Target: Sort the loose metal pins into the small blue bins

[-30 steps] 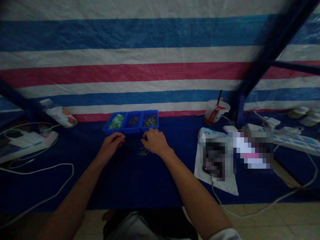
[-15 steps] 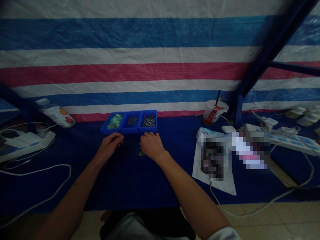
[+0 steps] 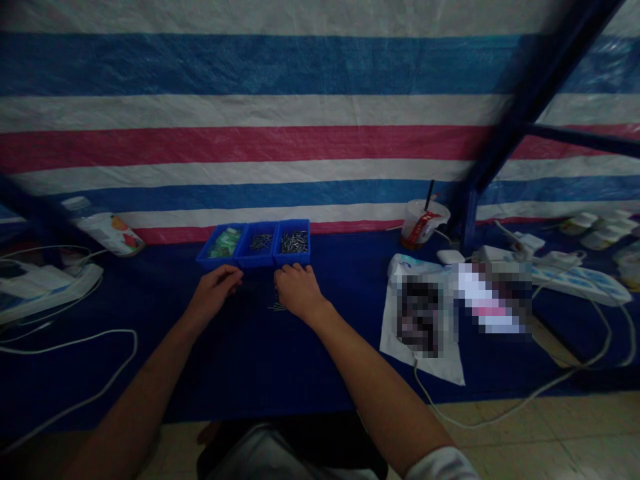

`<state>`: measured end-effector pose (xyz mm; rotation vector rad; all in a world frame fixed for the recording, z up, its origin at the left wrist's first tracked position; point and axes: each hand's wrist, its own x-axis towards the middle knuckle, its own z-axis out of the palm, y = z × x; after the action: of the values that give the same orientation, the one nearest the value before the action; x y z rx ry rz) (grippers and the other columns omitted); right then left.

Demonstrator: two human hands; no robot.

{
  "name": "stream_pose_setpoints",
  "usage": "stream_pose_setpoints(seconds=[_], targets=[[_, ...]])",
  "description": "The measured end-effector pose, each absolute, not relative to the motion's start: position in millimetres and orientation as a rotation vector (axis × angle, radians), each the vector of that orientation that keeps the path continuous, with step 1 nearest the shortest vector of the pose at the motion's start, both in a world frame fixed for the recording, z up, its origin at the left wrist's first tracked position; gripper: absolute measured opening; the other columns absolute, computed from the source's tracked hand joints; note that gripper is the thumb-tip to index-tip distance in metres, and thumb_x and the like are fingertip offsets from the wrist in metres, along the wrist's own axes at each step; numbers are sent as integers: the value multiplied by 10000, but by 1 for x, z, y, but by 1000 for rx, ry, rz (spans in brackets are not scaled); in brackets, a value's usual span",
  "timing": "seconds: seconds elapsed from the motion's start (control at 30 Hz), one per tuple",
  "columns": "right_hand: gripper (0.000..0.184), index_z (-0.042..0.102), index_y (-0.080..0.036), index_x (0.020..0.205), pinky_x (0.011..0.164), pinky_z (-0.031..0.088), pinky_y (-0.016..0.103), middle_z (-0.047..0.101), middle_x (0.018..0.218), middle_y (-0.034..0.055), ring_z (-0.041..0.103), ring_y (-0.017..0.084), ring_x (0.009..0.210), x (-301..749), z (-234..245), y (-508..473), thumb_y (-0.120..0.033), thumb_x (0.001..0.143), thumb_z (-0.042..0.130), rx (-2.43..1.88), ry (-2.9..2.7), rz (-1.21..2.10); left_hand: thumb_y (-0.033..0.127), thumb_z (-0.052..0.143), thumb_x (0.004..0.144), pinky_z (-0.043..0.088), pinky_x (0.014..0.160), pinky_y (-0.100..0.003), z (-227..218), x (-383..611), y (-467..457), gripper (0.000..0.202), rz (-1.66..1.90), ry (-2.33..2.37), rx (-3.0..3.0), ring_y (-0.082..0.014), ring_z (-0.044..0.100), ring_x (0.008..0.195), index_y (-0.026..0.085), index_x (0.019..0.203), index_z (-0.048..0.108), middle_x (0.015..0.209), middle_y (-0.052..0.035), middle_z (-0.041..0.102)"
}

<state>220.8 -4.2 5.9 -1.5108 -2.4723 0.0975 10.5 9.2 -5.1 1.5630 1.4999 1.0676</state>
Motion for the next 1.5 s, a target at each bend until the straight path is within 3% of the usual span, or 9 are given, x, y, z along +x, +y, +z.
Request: stream_pose_setpoints(seconds=[0.2, 0.57, 0.8, 0.93, 1.17, 1.37, 1.5], targets=[[245, 660, -202, 1055, 837, 392, 374, 672, 1092, 75, 582, 237, 1008, 221, 2, -1, -103, 887, 512, -1484, -2506, 124, 473, 615, 784, 411, 618, -265, -5, 12, 8, 283, 1034, 1500, 1584, -143, 548, 634, 192, 803, 635, 707, 6, 613], [305, 623, -197, 1122, 838, 371, 352, 622, 1125, 82, 552, 215, 1026, 218, 2, -2, -59, 897, 471, -1388, -2476, 218, 484, 635, 750, 424, 605, -263, -2, 14, 7, 299, 1073, 1504, 1547, -142, 541, 611, 186, 779, 633, 690, 0, 618], [192, 642, -183, 1030, 857, 356, 353, 674, 1067, 77, 567, 206, 1007, 216, 13, -6, -169, 954, 467, -1385, -2377, 333, 473, 633, 760, 434, 605, -267, 1, 15, 6, 285, 1068, 1502, 1571, -150, 551, 620, 188, 782, 637, 693, -7, 623], [170, 667, -180, 1006, 851, 383, 319, 702, 996, 53, 587, 185, 965, 213, 15, -5, -180, 913, 525, -1301, -2284, 438, 454, 632, 777, 436, 625, -265, 3, 14, 4, 267, 1039, 1443, 1650, -154, 562, 651, 189, 803, 652, 727, -6, 633], [172, 721, -158, 952, 756, 444, 256, 731, 893, 38, 638, 139, 813, 209, 8, 3, -152, 856, 578, -1120, -1994, 711, 462, 562, 850, 438, 706, -289, 5, 22, -2, 306, 852, 1315, 1826, -180, 583, 739, 199, 914, 703, 835, -23, 677], [90, 707, -170, 858, 691, 433, 236, 704, 803, 4, 606, 110, 719, 206, 9, 4, -219, 865, 632, -1163, -1790, 909, 473, 614, 809, 447, 720, -291, 6, 22, -4, 304, 867, 1303, 1787, -192, 594, 780, 200, 919, 691, 863, -28, 677], [290, 628, -162, 687, 583, 373, 231, 594, 626, -31, 509, 96, 570, 207, 7, 7, -341, 909, 575, -1202, -1651, 1093, 479, 614, 796, 431, 646, -276, 10, 22, -6, 290, 924, 1324, 1780, -168, 549, 678, 194, 800, 668, 737, -11, 625]])
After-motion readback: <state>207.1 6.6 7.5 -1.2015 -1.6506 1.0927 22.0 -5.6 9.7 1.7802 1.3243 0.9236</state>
